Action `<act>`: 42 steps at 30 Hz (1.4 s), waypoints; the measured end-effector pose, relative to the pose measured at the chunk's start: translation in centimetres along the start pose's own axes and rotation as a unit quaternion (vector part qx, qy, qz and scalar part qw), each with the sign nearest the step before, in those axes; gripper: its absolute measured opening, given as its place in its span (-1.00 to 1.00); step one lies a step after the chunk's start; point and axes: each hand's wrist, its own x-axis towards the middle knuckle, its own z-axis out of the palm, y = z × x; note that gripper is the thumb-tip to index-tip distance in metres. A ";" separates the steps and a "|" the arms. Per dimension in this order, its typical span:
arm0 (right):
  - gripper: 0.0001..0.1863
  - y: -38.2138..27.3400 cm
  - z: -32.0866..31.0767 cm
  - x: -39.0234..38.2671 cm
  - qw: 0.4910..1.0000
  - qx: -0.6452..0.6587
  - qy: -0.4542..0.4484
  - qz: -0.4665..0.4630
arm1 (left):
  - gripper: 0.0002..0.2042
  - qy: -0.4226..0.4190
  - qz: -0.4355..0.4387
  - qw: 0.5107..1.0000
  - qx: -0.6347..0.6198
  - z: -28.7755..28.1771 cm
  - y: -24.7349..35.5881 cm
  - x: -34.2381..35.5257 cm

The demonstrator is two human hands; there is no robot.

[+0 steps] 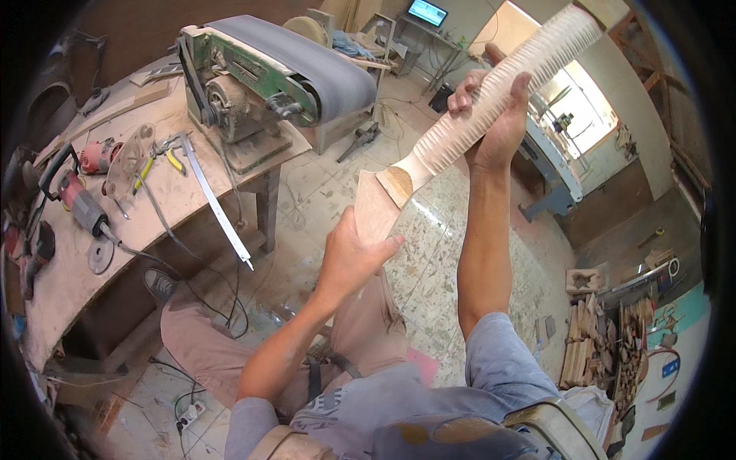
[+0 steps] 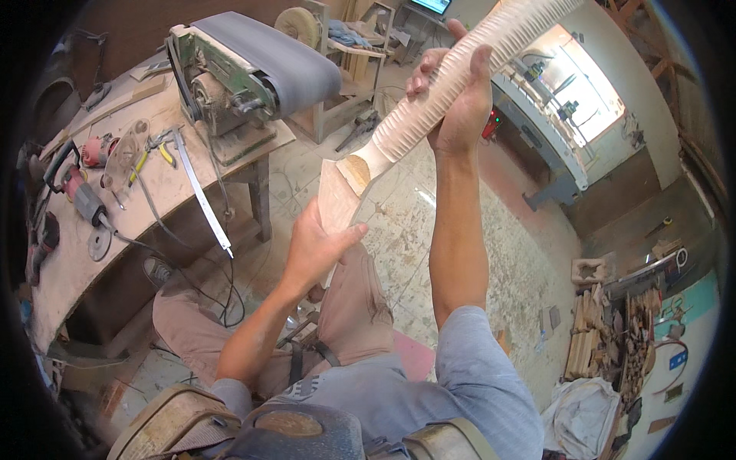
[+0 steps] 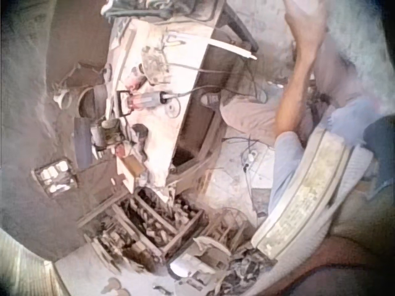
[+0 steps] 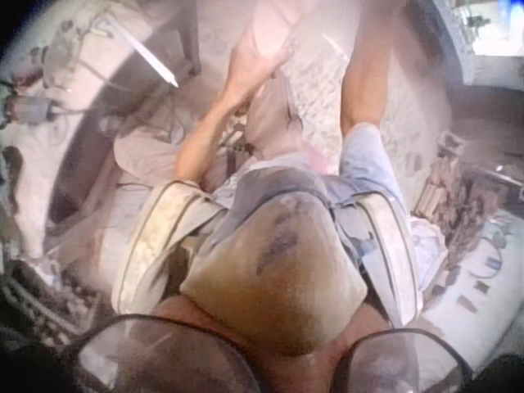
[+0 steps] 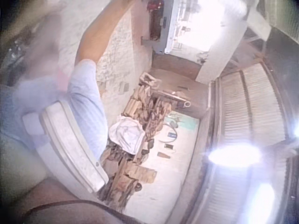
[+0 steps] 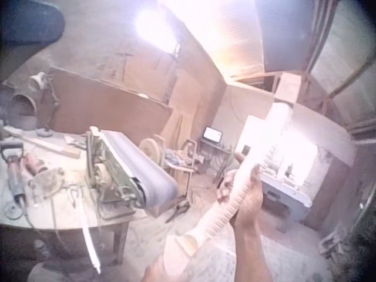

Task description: The person shapes a wooden guitar neck by pressing it against a running belt sander, turning it frequently to smooth the curves, and later measures the neck width with a caliper.

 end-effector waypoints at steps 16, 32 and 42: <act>-0.34 4.5 7.5 9.8 0.987 -0.103 -0.084 0.093 | -0.38 0.087 0.065 0.992 -0.058 -0.2 0.4 4.4; -0.46 7.3 8.8 10.6 0.976 -0.188 -0.062 0.088 | -0.27 0.032 0.090 0.995 0.008 -3.2 0.0 5.8; -0.59 8.0 10.7 10.6 0.942 -0.313 0.020 0.118 | -0.43 -0.009 0.092 0.996 0.019 -3.2 -0.3 6.2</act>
